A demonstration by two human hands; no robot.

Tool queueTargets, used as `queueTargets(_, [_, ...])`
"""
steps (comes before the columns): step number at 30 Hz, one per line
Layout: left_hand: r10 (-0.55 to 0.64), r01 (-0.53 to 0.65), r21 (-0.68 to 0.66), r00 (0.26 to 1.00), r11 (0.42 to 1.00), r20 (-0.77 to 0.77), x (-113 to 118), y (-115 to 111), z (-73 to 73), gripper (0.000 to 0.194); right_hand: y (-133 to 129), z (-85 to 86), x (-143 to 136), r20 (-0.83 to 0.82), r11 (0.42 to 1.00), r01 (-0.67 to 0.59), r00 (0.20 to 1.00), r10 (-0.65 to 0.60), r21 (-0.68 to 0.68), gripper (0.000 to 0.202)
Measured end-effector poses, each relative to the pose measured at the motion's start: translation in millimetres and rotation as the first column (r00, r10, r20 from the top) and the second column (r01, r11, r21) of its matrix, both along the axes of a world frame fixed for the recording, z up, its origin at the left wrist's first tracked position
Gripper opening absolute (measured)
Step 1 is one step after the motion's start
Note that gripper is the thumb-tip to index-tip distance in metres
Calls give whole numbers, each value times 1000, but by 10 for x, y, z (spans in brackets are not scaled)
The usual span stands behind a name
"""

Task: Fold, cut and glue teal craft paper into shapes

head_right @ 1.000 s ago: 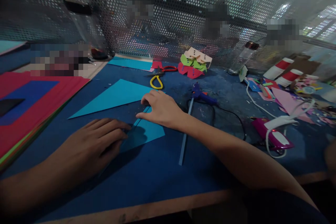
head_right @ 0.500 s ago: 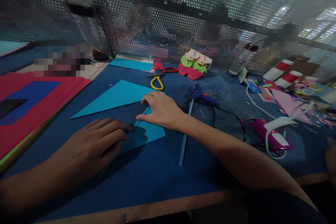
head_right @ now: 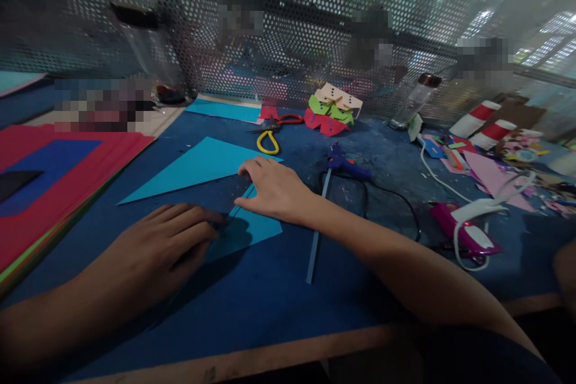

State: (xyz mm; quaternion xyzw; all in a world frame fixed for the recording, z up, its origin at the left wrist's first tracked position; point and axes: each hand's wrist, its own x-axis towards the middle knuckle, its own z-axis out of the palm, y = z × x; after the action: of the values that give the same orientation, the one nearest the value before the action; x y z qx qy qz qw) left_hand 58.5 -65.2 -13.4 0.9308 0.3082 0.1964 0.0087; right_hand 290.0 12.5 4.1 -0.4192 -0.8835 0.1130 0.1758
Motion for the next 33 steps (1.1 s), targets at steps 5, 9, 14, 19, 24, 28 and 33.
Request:
queueTargets(5, [-1,1,-11,1000,1000,-3,-8,-4,-6,17,88,-39,41,-56,1000,1,998,-2,-12,32])
queueTargets(9, [-2,2,-7,1000,1000,5,-16,-17,-9,17,161,-87,74,-112,999,-9,994,4,-39,27])
queueTargets(14, [4,-4,-11,1000,1000,4,-15,-4,-17,17,231,-115,94,-164,997,-10,986,-3,-82,23])
queueTargets(19, [-3,3,-21,1000,1000,5,-18,-2,-16,17,285,-139,108,-210,994,-9,978,-13,-107,21])
queueTargets(24, [0,0,-10,1000,1000,6,-14,-5,-8,17,321,-166,123,-239,997,10,971,-29,-81,22])
queueTargets(28, [-2,2,-13,1000,1000,14,-7,3,-5,18,321,-172,130,-225,997,30,973,-45,-72,22])
queueTargets(33, [20,-19,-42,1000,999,17,-1,-6,5,15,266,-171,123,-184,1000,22,983,-23,-7,20])
